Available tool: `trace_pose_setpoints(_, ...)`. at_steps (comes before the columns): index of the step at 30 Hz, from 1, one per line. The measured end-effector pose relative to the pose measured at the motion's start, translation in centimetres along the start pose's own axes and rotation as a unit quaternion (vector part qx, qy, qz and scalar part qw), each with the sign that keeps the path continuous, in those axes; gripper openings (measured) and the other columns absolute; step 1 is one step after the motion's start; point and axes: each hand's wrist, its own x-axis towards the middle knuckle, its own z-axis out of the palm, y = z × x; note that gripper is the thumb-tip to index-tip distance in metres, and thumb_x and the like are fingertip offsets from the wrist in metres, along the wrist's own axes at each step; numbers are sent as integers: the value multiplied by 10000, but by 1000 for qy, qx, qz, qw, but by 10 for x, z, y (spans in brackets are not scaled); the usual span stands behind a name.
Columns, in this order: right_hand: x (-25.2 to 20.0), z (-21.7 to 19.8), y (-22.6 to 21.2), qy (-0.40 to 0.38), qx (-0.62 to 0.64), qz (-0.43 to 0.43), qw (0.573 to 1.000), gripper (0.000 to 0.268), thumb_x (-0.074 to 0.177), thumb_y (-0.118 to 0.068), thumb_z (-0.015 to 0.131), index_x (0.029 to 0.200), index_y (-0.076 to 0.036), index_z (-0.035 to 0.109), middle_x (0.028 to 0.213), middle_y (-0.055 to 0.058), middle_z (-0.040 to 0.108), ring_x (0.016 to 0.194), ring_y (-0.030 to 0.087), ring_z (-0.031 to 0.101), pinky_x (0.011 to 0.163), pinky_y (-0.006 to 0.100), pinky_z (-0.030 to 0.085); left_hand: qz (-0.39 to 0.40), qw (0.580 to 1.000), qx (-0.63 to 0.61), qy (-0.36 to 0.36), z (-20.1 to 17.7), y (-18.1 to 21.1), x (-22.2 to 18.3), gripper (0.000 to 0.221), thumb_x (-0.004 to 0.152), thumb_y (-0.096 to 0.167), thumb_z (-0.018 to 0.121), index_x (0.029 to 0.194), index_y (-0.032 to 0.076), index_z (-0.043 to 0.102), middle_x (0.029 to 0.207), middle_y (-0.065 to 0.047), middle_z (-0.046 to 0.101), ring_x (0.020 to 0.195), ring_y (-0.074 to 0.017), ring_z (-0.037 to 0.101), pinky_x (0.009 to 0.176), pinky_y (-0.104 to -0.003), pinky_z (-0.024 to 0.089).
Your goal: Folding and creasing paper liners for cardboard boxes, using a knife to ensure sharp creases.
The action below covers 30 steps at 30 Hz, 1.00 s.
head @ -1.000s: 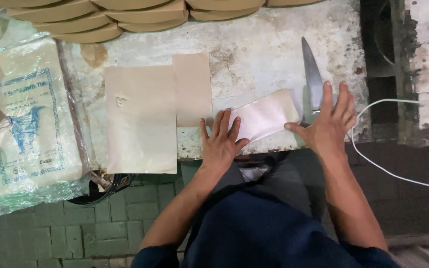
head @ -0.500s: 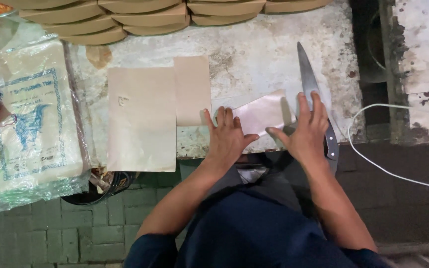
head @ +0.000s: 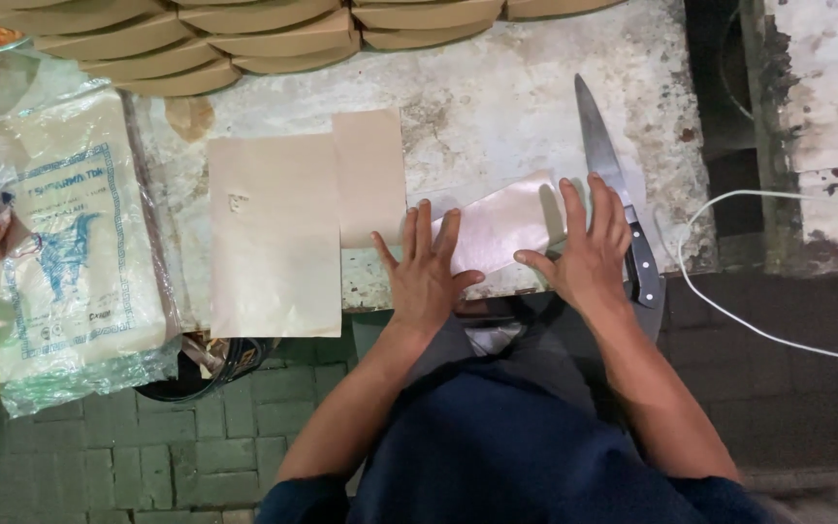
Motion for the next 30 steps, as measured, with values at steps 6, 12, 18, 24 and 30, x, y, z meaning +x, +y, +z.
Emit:
trace_pose_setpoints(6, 10, -14, 10, -26, -36, 31, 999, 1100, 634, -418, 863, 1542, -113, 321, 1548, 205, 164, 1386, 492, 165, 1064, 656, 184, -35, 997, -52, -45, -4, -28, -17, 992, 710, 658, 687, 1551, 280, 320, 1595, -176, 283, 1503, -310, 220, 1103, -754, 8)
trace_pose_setpoints(12, 23, -38, 19, -73, -44, 101, 991, 1125, 624, -420, 860, 1547, -110, 295, 1562, 193, 92, 1395, 507, 97, 1063, 707, 179, -55, 993, -54, -92, -12, -45, -26, 976, 730, 658, 686, 1554, 307, 301, 1623, -155, 218, 1521, -277, 155, 1122, -721, -17)
trace_pose_setpoints(18, 32, -52, 30, -43, -88, 125, 987, 1085, 644, -293, 877, 1557, -142, 311, 1563, 177, 89, 1393, 502, 99, 1050, 706, 226, -16, 987, -93, -128, -15, -51, -26, 853, 795, 608, 649, 1542, 376, 308, 1650, -127, 146, 1530, -281, 100, 1110, -731, -23)
trace_pose_setpoints(24, 13, -64, 16, 29, -26, 89, 995, 920, 752, -223, 853, 1509, -84, 350, 1488, 247, 281, 1348, 530, 330, 1007, 699, 321, -8, 989, -76, -125, -6, -46, -30, 691, 824, 639, 619, 1441, 368, 467, 1624, -86, 232, 1521, -262, 145, 1091, -771, 3)
trace_pose_setpoints(30, -18, -43, 58, -47, -59, 195, 978, 698, 897, -245, 711, 1481, -54, 379, 1275, 247, 463, 1176, 536, 511, 973, 615, 421, 3, 999, -32, 39, 0, 5, -31, 743, 816, 699, 589, 1273, 114, 598, 1256, -129, 508, 1346, -311, 439, 1089, -705, 127)
